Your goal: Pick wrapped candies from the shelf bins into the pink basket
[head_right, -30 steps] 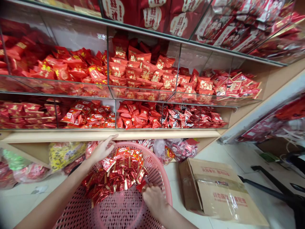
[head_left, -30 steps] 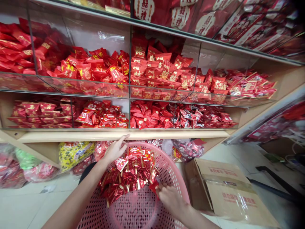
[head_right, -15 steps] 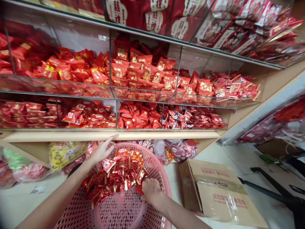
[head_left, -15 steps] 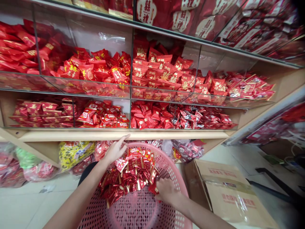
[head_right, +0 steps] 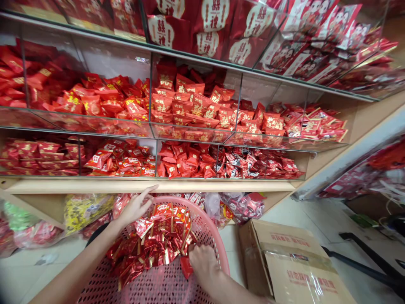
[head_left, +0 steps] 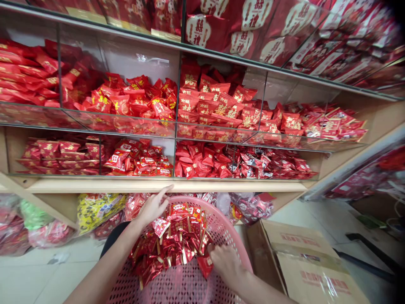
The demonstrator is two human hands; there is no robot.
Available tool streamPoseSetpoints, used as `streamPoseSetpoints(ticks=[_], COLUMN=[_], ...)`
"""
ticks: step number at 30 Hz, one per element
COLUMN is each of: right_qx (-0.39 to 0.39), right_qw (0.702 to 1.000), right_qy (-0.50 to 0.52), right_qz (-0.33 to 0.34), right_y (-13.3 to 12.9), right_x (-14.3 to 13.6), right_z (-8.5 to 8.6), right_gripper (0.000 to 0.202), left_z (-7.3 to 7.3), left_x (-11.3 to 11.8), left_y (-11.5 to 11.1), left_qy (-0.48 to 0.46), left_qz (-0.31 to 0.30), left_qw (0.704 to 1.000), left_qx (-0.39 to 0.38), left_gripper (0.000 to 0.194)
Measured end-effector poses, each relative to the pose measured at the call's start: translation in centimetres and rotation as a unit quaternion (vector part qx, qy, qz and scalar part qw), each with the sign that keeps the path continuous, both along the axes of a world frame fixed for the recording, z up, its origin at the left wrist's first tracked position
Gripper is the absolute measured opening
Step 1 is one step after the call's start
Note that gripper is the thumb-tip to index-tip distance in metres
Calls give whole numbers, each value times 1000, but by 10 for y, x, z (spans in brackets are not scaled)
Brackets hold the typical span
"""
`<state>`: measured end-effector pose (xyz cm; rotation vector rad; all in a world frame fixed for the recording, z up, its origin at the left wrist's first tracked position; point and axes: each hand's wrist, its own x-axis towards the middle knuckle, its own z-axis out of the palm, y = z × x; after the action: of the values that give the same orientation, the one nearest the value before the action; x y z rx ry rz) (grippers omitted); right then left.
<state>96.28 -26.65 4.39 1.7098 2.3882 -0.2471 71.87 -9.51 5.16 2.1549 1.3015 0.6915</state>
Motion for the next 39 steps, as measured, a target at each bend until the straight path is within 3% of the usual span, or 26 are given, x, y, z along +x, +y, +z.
streamPoseSetpoints(ticks=[2, 8, 10, 13, 17, 24, 33, 39], right_qx=[-4, 160, 214, 260, 244, 191, 182, 190], right_qw=[999, 973, 953, 930, 926, 914, 893, 891], right_qy=[-46, 118, 135, 93, 68, 125, 191, 204], right_qz=[-22, -118, -166, -245, -280, -337, -365, -358], right_y=[17, 89, 113, 143, 170, 193, 202, 194], right_x=[-1, 9, 10, 4, -5, 1, 9, 11], right_z=[27, 122, 142, 158, 163, 154, 143, 139], right_gripper=[17, 25, 28, 40, 56, 62, 61, 56], left_z=[-1, 0, 0, 0, -1, -2, -1, -2], left_x=[0, 0, 0, -1, -1, -1, -1, -2], left_y=[0, 0, 0, 0, 0, -1, -1, -1], left_qy=[-3, -9, -6, 2, 3, -4, 4, -2], left_qz=[-3, -10, -8, -5, 3, 1, -1, -7], left_qw=[1000, 1000, 1000, 1000, 1000, 1000, 1000, 1000], left_qx=[-1, 0, 3, 3, 4, 1, 13, 15], left_gripper=[53, 53, 53, 52, 51, 51, 52, 52])
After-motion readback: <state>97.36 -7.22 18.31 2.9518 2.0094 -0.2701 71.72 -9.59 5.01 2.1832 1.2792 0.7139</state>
